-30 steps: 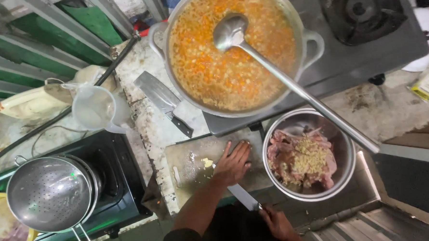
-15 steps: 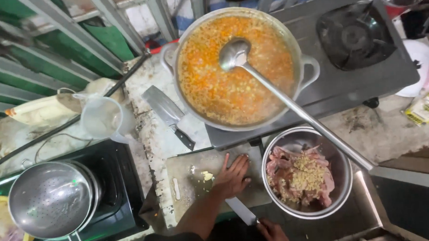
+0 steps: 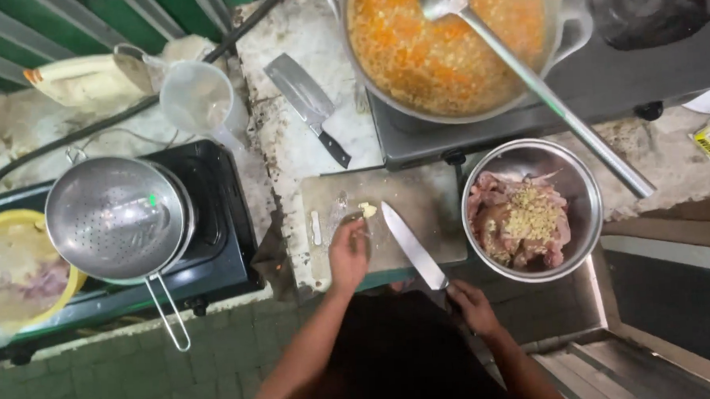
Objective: The person chops garlic cloves on a cutting board using a knife and transfers the minced garlic into a metal bowl containing raw meat. The person repeats this process with multiple cloves throughout the clip.
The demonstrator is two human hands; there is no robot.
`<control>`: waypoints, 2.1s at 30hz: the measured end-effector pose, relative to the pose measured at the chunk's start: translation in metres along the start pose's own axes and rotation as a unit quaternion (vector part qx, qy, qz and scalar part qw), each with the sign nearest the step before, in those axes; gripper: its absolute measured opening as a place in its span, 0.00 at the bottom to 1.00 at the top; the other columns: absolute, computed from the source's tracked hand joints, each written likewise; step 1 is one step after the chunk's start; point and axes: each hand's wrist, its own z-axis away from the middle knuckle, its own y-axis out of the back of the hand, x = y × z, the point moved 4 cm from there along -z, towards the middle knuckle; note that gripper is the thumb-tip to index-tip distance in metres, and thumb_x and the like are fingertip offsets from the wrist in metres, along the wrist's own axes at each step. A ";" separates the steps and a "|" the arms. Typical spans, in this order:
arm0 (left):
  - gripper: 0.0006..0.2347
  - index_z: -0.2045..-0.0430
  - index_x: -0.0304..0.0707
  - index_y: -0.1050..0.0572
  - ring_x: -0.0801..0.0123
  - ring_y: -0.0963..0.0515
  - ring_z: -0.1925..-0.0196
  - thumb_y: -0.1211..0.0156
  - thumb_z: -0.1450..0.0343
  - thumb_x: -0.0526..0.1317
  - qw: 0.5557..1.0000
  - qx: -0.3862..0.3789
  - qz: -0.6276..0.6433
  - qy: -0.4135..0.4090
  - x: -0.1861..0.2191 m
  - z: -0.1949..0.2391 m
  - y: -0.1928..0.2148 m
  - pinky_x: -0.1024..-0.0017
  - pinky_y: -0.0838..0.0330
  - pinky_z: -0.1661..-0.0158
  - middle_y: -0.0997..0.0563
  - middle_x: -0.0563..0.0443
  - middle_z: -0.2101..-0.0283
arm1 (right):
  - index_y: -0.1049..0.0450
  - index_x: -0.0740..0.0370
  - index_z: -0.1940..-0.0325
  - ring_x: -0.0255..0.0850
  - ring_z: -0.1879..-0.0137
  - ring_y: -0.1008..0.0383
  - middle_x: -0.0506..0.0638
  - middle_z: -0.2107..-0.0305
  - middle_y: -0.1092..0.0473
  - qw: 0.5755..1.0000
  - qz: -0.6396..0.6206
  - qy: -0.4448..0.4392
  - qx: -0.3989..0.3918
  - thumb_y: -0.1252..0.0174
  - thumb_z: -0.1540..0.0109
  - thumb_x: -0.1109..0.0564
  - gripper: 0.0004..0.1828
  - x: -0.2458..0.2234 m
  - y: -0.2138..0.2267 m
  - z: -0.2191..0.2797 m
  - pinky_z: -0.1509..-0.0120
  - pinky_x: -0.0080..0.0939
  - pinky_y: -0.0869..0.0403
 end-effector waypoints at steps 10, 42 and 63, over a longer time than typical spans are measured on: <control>0.24 0.43 0.24 0.33 0.44 0.26 0.40 0.56 0.22 0.51 0.828 -0.050 0.342 0.441 0.006 0.010 -0.024 0.57 0.29 0.41 0.28 0.25 0.43 | 0.21 0.63 0.59 0.45 0.83 0.33 0.60 0.86 0.33 0.997 -0.074 -0.021 0.017 0.45 0.37 0.47 0.17 0.033 -0.005 -0.016 0.77 0.45 0.32; 0.20 0.53 0.33 0.23 0.51 0.25 0.44 0.30 0.36 0.41 0.961 -0.100 -0.221 -0.134 -0.059 -0.041 0.000 0.55 0.31 0.43 0.23 0.39 0.45 | 0.29 0.62 0.62 0.37 0.78 0.37 0.50 0.81 0.36 0.991 -0.055 -0.010 0.125 0.45 0.36 0.54 0.08 0.013 -0.025 0.016 0.76 0.37 0.33; 0.17 0.49 0.31 0.26 0.55 0.26 0.48 0.44 0.34 0.25 0.926 -0.194 -0.263 -0.190 -0.031 -0.048 -0.014 0.61 0.29 0.44 0.21 0.40 0.49 | 0.29 0.56 0.53 0.43 0.62 0.26 0.51 0.64 0.25 0.976 0.207 0.007 0.068 0.49 0.37 0.45 0.16 -0.040 -0.049 0.013 0.56 0.44 0.29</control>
